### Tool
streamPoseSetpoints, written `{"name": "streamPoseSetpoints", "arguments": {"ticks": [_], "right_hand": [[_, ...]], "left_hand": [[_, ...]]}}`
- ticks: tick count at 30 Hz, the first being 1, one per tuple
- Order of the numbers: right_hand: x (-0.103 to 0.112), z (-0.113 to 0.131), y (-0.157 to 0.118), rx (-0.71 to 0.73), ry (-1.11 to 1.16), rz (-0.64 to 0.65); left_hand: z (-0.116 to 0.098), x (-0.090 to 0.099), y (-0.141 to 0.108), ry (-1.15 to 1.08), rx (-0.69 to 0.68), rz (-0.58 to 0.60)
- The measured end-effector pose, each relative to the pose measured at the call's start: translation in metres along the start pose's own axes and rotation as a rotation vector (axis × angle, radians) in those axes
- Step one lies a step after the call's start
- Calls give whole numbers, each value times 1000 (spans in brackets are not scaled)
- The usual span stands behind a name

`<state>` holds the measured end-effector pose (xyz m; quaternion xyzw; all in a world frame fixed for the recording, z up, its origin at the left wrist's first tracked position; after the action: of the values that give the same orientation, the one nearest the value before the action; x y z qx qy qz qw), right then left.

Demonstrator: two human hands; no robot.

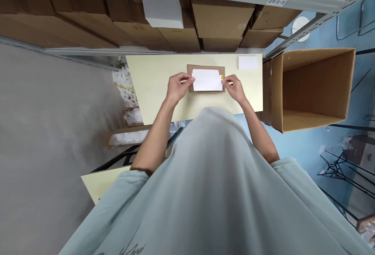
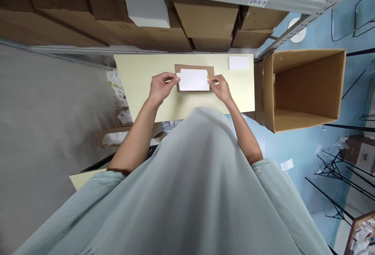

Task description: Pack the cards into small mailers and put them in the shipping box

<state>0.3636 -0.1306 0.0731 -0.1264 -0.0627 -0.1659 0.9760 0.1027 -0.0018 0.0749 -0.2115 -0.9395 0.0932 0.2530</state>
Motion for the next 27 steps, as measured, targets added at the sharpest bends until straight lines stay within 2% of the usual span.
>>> {"name": "streamPoseSetpoints", "arguments": {"ticks": [5,9,14,19,27], "right_hand": [[-6,-24,35,-53,-29,-5],[-9,-39,48,-82,-29,-13],[-14,-45,54,-72,-68,-33],[-21,-44,56,-72,-86,-43],[-22,-44,51,-66,-95,-73]], "left_hand": [[28,-14,34,-34,14,32],[43,-22,45,-55,11,26],[58,-29,52,-75,36,5],[65,-29,55,-106,62,11],[65,-32,57,-90,53,22]]}}
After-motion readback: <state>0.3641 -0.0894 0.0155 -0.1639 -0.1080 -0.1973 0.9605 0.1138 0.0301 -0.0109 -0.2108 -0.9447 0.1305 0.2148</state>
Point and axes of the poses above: each hand's wrist, its own y-axis towards the middle knuckle, its own x-axis out of the back of the hand, z = x × y, the point moved 2 cm from there along y, towards the middle knuckle, and after that the axes turned 13 degrees about y, right-handed, at the moved point
